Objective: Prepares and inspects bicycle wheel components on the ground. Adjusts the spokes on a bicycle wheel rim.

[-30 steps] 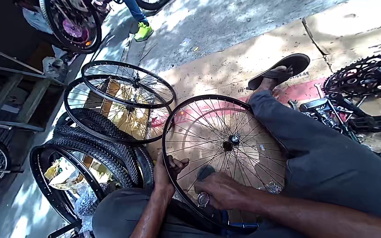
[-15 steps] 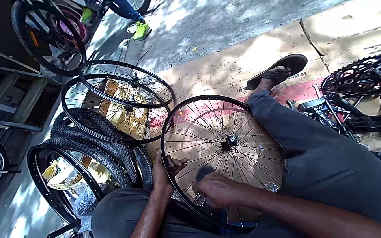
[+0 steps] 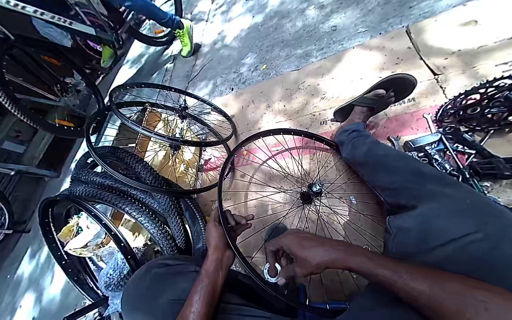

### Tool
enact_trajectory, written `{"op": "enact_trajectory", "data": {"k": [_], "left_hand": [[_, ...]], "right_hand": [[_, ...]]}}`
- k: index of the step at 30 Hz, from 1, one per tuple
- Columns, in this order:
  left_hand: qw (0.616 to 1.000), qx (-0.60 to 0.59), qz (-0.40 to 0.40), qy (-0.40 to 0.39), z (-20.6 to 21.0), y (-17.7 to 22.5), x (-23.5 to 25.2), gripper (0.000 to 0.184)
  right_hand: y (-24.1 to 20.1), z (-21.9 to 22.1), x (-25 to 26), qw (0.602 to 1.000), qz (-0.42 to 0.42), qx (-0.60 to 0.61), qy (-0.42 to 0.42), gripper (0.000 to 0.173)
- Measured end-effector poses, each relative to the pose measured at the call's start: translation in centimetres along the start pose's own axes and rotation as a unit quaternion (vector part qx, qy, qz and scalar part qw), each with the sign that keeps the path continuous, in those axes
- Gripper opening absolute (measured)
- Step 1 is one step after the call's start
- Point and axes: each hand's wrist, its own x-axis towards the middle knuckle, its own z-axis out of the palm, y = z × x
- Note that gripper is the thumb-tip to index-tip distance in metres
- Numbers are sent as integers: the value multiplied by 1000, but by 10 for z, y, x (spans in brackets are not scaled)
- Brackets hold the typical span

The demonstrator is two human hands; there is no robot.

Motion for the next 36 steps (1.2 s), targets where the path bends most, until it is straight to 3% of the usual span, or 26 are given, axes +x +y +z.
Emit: {"op": "enact_trajectory", "data": {"k": [2,4,7,9,12,14,18,20,22,24,28,30,33,36], "left_hand": [[1000,1,0,0,2,0,0,60],[1000,1,1,7,2,0,2,60],[1000,0,1,3,-1,0,3,62],[1000,-1,1,3,1,1,2,63],[1000,-2,1,2,3,1,1,63],[1000,-4,-2,5,3,1,3,61],[1000,2,-2,-7,-3,-2,4,63],[1000,-2,-2,-9,-3,-2,2,63],[1000,-3,-6,0,0,-1,2,61],[1000,-1,-5,5,0,-2,3,61],[1000,-3,-4,3,-2,-2,4,63],[1000,-2,-5,-1,-1,-1,3,62],[1000,-1,0,-5,1,-1,4,62],[1000,7,2,7,0,-2,5,60]], "right_hand": [[-3,18,10,991,38,-107,67,28],[-6,24,15,983,30,-169,60,21],[-4,-3,3,997,-27,-59,-39,39],[1,-9,-6,999,-34,30,-25,37],[-2,15,6,994,24,-86,69,27],[-5,24,14,983,20,-173,60,21],[-1,-5,-1,997,-44,-41,-49,42],[1,0,-4,1000,-13,-6,-2,36],[-1,20,5,992,27,-102,69,26],[-1,30,13,980,20,-184,75,20],[3,-3,-1,998,-43,-30,-38,38],[4,-2,-3,1000,-13,17,3,34],[-2,21,9,989,23,-132,69,23],[-3,12,7,989,-21,-144,-7,31]]}}
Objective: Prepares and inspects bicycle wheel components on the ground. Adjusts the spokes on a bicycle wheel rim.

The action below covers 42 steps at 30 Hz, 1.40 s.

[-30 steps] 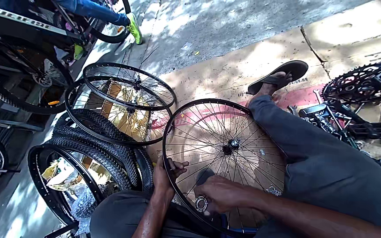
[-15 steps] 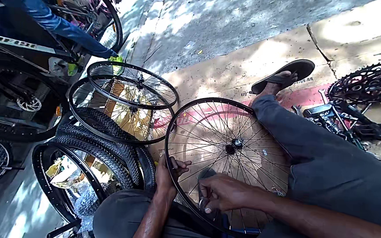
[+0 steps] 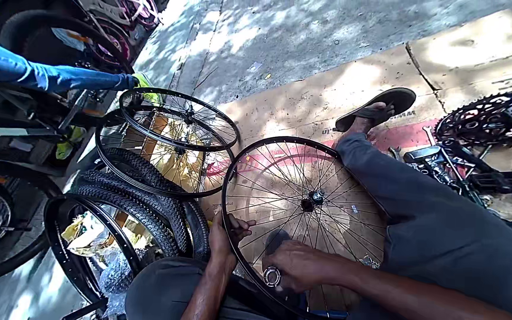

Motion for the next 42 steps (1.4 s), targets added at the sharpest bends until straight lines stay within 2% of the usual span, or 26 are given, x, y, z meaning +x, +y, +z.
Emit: {"op": "enact_trajectory", "data": {"k": [2,5,8,11,13,15,17,19,21,23,24,26,28,32,34,36,38,40,42], "left_hand": [[1000,8,-4,-11,-3,3,5,55],[998,18,-8,-64,-4,12,16,55],[998,-8,11,-63,-1,13,16,37],[996,-54,54,-55,0,4,-1,32],[996,-40,76,-37,-2,-7,-14,28],[997,10,76,3,-5,-15,-21,33],[998,11,54,31,-2,-13,-18,54],[999,2,29,32,-4,-10,-10,67],[999,-11,11,39,-4,-9,-6,71],[999,-14,4,42,-2,-9,-5,61],[999,-13,1,43,-2,-9,-6,55],[999,-10,-9,45,-3,-8,-6,56],[1000,-9,-8,29,-3,-8,-5,59],[1000,-12,-4,-26,-8,-4,3,49],[998,-3,2,-61,-9,2,8,53],[995,3,3,-100,-8,11,11,58],[993,-20,19,-111,-4,11,10,39],[992,-68,41,-97,-1,4,7,32],[987,-111,62,-94,-4,-5,-1,30]], "right_hand": [[7,-10,-9,996,-52,66,-28,43],[10,-4,-8,995,-59,80,5,34],[12,-12,-5,994,-42,91,34,29],[19,-34,-19,982,-15,100,159,26],[25,-40,-31,979,21,3,202,24],[27,-28,-33,987,33,-46,151,21],[21,-10,-25,992,11,-13,123,22],[11,2,-13,990,-38,22,132,25],[3,1,-8,983,-73,67,153,28],[3,-8,-9,977,-66,96,180,27],[7,-11,-10,979,-47,69,185,26],[18,-13,-13,988,-4,-16,153,22],[25,-11,-12,992,7,-45,118,20],[14,3,6,984,-73,100,125,20],[12,5,13,974,-37,169,146,29],[6,7,15,979,27,114,168,41],[1,16,18,983,54,19,176,25],[-2,8,15,991,58,23,120,23],[3,-9,0,995,2,96,40,36]]}}
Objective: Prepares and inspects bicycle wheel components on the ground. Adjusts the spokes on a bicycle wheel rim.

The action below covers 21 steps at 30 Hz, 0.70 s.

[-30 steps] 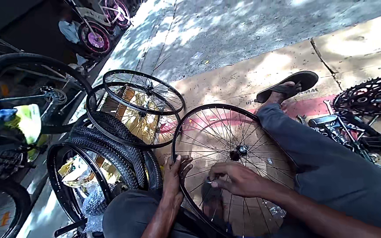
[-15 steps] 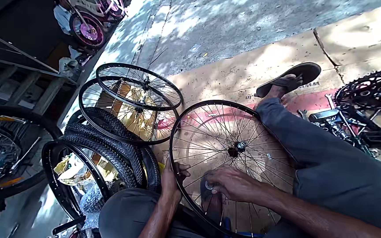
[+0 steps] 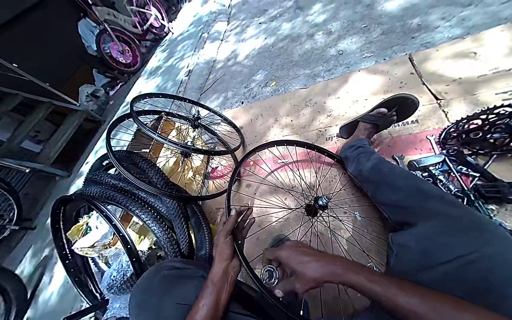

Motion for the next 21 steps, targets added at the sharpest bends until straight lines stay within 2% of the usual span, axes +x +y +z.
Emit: {"op": "enact_trajectory", "data": {"k": [2,3,5,7,9,11,13,15,17,19,21], "left_hand": [[1000,-9,14,-16,-4,-5,-8,32],[1000,-6,14,-14,-5,-5,-9,35],[999,16,-11,29,1,1,-7,57],[995,48,-45,78,9,7,0,71],[989,74,-61,110,9,7,2,65],[988,74,-59,124,7,5,3,57],[990,69,-54,114,5,5,3,51],[989,73,-53,114,4,4,3,45],[988,78,-51,119,5,3,3,43],[989,78,-46,119,4,2,4,41],[988,76,-47,122,2,2,4,43]], "right_hand": [[8,-5,-14,997,-33,72,-12,32],[9,-1,-17,997,-18,76,7,29],[3,16,-15,998,29,-12,53,26],[0,29,-6,991,26,-120,54,22],[-2,20,-2,994,13,-112,-7,23],[2,3,-8,998,-12,-14,-68,37],[8,-1,-15,996,-7,72,-54,36],[4,13,-13,998,42,42,15,32],[3,30,-5,994,42,-82,59,21],[1,26,-2,995,27,-99,20,19],[2,6,-8,998,-1,-18,-55,34]]}}
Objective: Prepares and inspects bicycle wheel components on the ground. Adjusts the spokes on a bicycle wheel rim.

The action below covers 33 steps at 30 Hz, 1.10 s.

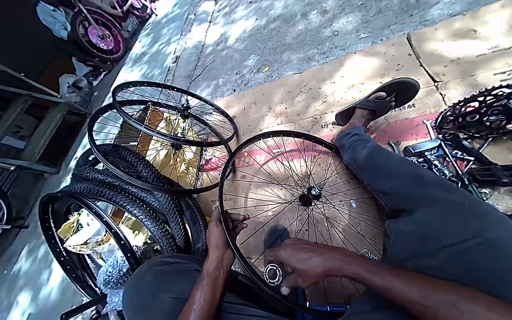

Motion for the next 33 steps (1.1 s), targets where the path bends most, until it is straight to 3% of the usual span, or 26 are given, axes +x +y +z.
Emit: {"op": "enact_trajectory", "data": {"k": [3,5,7,9,11,13,17,19,22,24,25,26,28,29,31,33], "left_hand": [[1000,-6,0,-4,0,0,-1,40],[1000,-4,0,-10,1,0,-3,42],[1000,-5,0,-9,2,1,-2,47],[1000,-2,-1,-4,2,0,-1,48],[1000,2,-2,-2,1,0,1,48],[1000,11,-3,-9,0,1,2,51],[994,33,-1,-103,1,14,13,52],[993,19,8,-119,0,16,16,43],[991,-35,35,-121,1,9,4,37],[987,-58,58,-139,0,-1,-7,39],[986,-63,67,-142,-2,-6,-11,35],[987,-59,74,-130,-3,-7,-13,35],[994,-36,63,-84,-1,-4,-11,66],[997,-16,44,-67,0,-3,-10,73],[999,12,7,-42,-1,-6,-7,70],[999,25,-15,-22,-3,-8,-6,61]], "right_hand": [[6,-5,-9,995,2,95,17,31],[3,12,0,995,50,26,86,28],[0,25,8,990,47,-76,113,24],[-1,17,7,995,23,-73,65,23],[3,0,-1,1000,-7,4,-2,37],[10,-4,-6,998,-38,59,-6,37],[7,1,-2,998,-45,13,30,27],[7,-4,-1,998,-49,2,30,26],[12,-19,-11,990,-50,-6,134,25],[19,-29,-21,962,-37,-111,247,21],[23,-32,-24,947,-23,-177,266,18],[27,-32,-26,938,-9,-230,258,17],[25,-24,-24,947,-10,-259,189,19],[19,-16,-22,961,-34,-234,145,21],[9,2,-12,979,-101,-154,86,22],[6,11,-7,987,-112,-82,79,22]]}}
